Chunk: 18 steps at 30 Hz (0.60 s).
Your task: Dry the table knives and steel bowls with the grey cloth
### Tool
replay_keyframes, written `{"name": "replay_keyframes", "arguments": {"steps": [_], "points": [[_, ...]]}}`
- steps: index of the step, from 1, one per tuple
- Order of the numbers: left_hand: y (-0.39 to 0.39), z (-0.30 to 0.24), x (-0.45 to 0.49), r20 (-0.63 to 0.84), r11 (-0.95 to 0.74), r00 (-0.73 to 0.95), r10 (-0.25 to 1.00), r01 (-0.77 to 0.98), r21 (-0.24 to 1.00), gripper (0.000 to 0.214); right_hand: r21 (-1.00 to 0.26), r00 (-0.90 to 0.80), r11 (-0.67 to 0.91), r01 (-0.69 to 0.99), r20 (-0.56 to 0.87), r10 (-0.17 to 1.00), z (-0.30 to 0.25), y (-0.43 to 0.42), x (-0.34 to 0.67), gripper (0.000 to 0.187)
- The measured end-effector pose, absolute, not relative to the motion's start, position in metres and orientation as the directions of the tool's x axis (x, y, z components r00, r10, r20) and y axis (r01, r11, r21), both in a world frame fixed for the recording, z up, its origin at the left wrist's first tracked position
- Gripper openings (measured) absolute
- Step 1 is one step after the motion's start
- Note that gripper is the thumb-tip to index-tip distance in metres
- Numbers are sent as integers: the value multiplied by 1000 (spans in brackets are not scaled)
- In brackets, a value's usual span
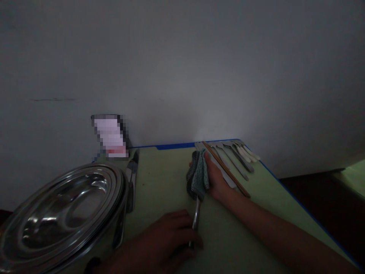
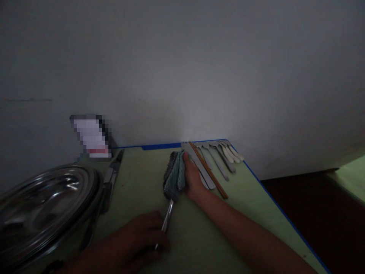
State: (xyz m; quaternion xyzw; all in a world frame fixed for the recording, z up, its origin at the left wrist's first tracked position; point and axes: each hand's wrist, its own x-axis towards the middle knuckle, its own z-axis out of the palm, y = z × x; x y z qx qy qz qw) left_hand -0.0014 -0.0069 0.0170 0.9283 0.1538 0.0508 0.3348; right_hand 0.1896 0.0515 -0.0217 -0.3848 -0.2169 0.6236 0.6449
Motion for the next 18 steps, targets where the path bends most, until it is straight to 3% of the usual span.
{"name": "replay_keyframes", "arguments": {"steps": [3, 6, 11, 18], "points": [[-3, 15, -4, 1, -616, 912, 411, 276, 738, 20, -740, 130, -99, -666, -245, 961, -20, 51, 189, 34], [0, 11, -5, 18, -543, 873, 487, 286, 790, 22, -788, 133, -86, -609, -209, 969, -18, 49, 187, 34], [1, 7, -4, 42, -501, 834, 550, 289, 816, 27, -863, 108, -90, -497, -164, 980, -17, 47, 183, 36], [-1, 6, -3, -38, -403, 780, 625, 364, 840, 47, -933, 108, -67, -354, -111, 988, -25, 49, 184, 38]]}}
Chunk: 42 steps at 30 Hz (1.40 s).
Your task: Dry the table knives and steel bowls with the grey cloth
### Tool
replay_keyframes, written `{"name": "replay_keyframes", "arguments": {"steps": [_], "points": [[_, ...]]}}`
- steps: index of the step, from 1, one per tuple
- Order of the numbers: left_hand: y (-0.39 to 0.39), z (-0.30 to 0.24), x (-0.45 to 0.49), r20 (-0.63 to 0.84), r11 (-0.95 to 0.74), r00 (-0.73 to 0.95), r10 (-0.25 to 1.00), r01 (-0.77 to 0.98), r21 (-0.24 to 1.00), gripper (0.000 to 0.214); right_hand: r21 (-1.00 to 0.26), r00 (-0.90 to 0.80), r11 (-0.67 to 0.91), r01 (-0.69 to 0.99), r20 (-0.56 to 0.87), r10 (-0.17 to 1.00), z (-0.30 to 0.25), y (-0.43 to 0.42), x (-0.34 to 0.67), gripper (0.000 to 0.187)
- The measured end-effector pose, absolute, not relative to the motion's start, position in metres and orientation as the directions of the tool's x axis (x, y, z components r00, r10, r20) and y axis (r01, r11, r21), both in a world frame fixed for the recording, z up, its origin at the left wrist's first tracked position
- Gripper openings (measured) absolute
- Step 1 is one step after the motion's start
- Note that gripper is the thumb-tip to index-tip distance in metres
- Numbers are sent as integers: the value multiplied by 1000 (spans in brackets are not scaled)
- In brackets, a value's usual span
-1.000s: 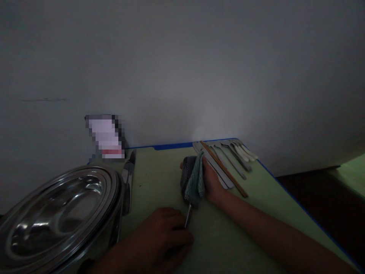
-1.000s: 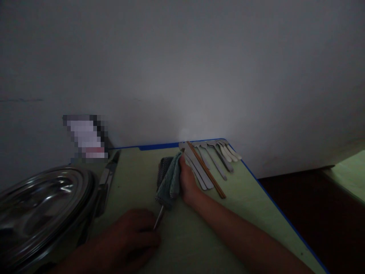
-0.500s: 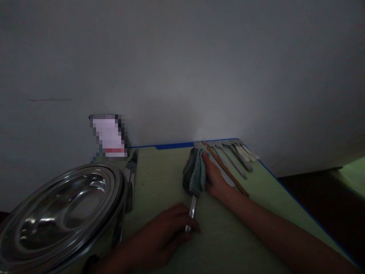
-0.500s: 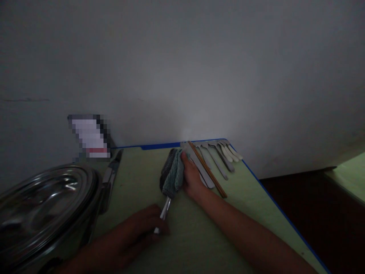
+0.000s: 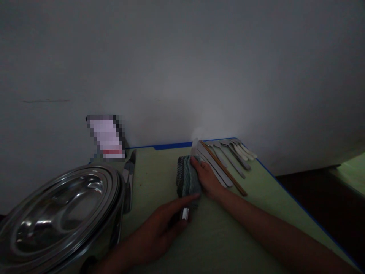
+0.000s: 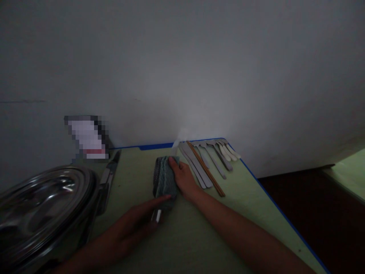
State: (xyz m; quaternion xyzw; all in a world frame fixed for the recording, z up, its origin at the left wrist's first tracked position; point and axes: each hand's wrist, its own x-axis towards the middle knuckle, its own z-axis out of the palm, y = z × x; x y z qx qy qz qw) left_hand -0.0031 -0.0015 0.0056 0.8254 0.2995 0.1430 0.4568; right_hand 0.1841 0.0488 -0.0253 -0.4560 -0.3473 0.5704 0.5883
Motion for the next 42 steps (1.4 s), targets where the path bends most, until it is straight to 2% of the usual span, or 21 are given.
{"name": "replay_keyframes", "arguments": {"steps": [6, 12, 16, 21, 25, 30, 35, 38, 42], "points": [[0, 3, -2, -89, -362, 769, 632, 395, 845, 54, -937, 121, -74, -342, -122, 985, -27, 50, 184, 38], [0, 7, 0, -101, -330, 784, 613, 370, 869, 43, -917, 121, -104, -386, -162, 979, -23, 48, 183, 28], [0, 11, 1, -105, -363, 772, 627, 409, 837, 34, -928, 100, -130, -349, -175, 980, -22, 46, 182, 30], [-1, 14, 2, -107, -349, 766, 633, 406, 844, 34, -930, 86, -126, -345, -165, 982, -20, 46, 181, 31], [-1, 15, 1, -81, -366, 751, 655, 409, 836, 31, -879, 89, -148, -453, -210, 974, -19, 47, 182, 31], [2, 14, -1, -93, -386, 756, 648, 431, 816, 28, -750, 66, -177, -637, -282, 957, -20, 50, 185, 31], [3, 14, -2, -101, -408, 772, 628, 438, 801, 25, -753, 112, -167, -636, -305, 946, -23, 52, 185, 34], [3, 12, -1, -117, -358, 777, 619, 412, 838, 21, -786, 72, -154, -599, -245, 967, -23, 50, 184, 34], [6, 4, -1, -109, -164, 750, 652, 280, 946, 24, -796, 53, -146, -587, -217, 975, -22, 47, 183, 19]]}}
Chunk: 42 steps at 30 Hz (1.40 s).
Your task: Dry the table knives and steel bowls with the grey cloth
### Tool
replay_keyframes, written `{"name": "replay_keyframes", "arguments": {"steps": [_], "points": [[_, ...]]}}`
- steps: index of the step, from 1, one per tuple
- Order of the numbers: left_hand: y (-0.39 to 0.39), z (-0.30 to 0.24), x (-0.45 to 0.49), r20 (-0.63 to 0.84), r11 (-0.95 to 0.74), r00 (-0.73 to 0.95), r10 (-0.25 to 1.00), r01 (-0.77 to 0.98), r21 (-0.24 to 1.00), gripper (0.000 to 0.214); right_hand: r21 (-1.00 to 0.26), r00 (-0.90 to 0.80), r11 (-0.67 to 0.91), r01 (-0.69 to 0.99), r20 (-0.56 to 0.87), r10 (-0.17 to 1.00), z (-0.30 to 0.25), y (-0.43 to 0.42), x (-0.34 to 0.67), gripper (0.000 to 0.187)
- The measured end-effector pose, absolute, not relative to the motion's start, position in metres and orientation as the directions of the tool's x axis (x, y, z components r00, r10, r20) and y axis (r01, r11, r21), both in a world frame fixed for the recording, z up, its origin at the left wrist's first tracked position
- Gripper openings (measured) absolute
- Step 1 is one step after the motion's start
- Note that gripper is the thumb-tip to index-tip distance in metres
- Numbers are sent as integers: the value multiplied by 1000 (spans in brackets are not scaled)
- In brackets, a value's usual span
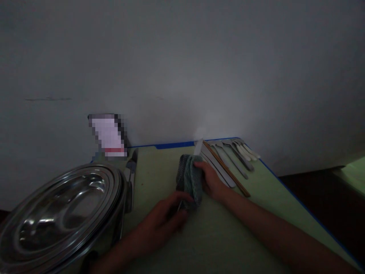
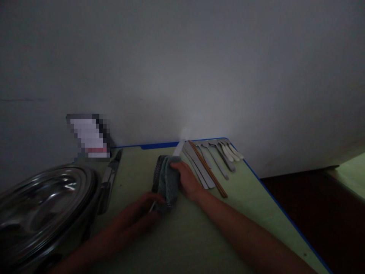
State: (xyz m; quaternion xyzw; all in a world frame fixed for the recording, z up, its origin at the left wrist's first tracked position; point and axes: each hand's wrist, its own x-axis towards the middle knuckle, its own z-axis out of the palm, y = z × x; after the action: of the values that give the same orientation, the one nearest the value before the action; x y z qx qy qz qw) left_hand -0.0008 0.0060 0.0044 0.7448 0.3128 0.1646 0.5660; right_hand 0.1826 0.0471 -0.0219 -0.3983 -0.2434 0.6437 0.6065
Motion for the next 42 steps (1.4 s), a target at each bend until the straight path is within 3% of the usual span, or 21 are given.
{"name": "replay_keyframes", "arguments": {"steps": [5, 12, 17, 22, 24, 27, 31, 34, 37, 40, 42], "points": [[8, -4, -1, -85, -21, 698, 711, 142, 990, 33, -865, -57, -122, -487, -108, 992, -23, 47, 185, 21], [4, 2, 2, -72, -243, 693, 717, 345, 907, 35, -874, -79, -113, -473, -86, 993, -28, 46, 184, 29], [4, 8, -3, -44, -426, 743, 667, 430, 796, 36, -831, 28, -97, -548, -134, 991, -23, 49, 181, 30], [-2, 20, -8, 1, -682, 906, 424, 319, 658, 39, -731, 230, -59, -680, -288, 930, -23, 59, 190, 23], [-2, 21, -8, -2, -735, 921, 390, 312, 602, 38, -730, 265, -43, -682, -302, 916, -27, 62, 193, 24], [-1, 18, -7, -2, -826, 942, 337, 297, 479, 33, -763, 257, -33, -645, -257, 932, -34, 63, 196, 28], [0, 12, -4, 9, -950, 970, 245, 238, 204, 22, -762, 213, -80, -643, -277, 937, -35, 63, 196, 29], [0, 10, -5, 21, -971, 976, 217, 214, 111, 27, -734, 237, -68, -675, -303, 923, -23, 63, 197, 27], [1, 5, -6, 81, -948, 958, 275, 256, 190, 34, -678, 263, -24, -734, -318, 911, 2, 61, 201, 28], [1, 0, -7, 202, -815, 844, 497, 373, 444, 35, -604, 275, 101, -791, -202, 940, 38, 57, 208, 27], [2, 1, -8, 292, -685, 713, 637, 350, 639, 32, -573, 307, 195, -796, -105, 946, 63, 54, 209, 26]]}}
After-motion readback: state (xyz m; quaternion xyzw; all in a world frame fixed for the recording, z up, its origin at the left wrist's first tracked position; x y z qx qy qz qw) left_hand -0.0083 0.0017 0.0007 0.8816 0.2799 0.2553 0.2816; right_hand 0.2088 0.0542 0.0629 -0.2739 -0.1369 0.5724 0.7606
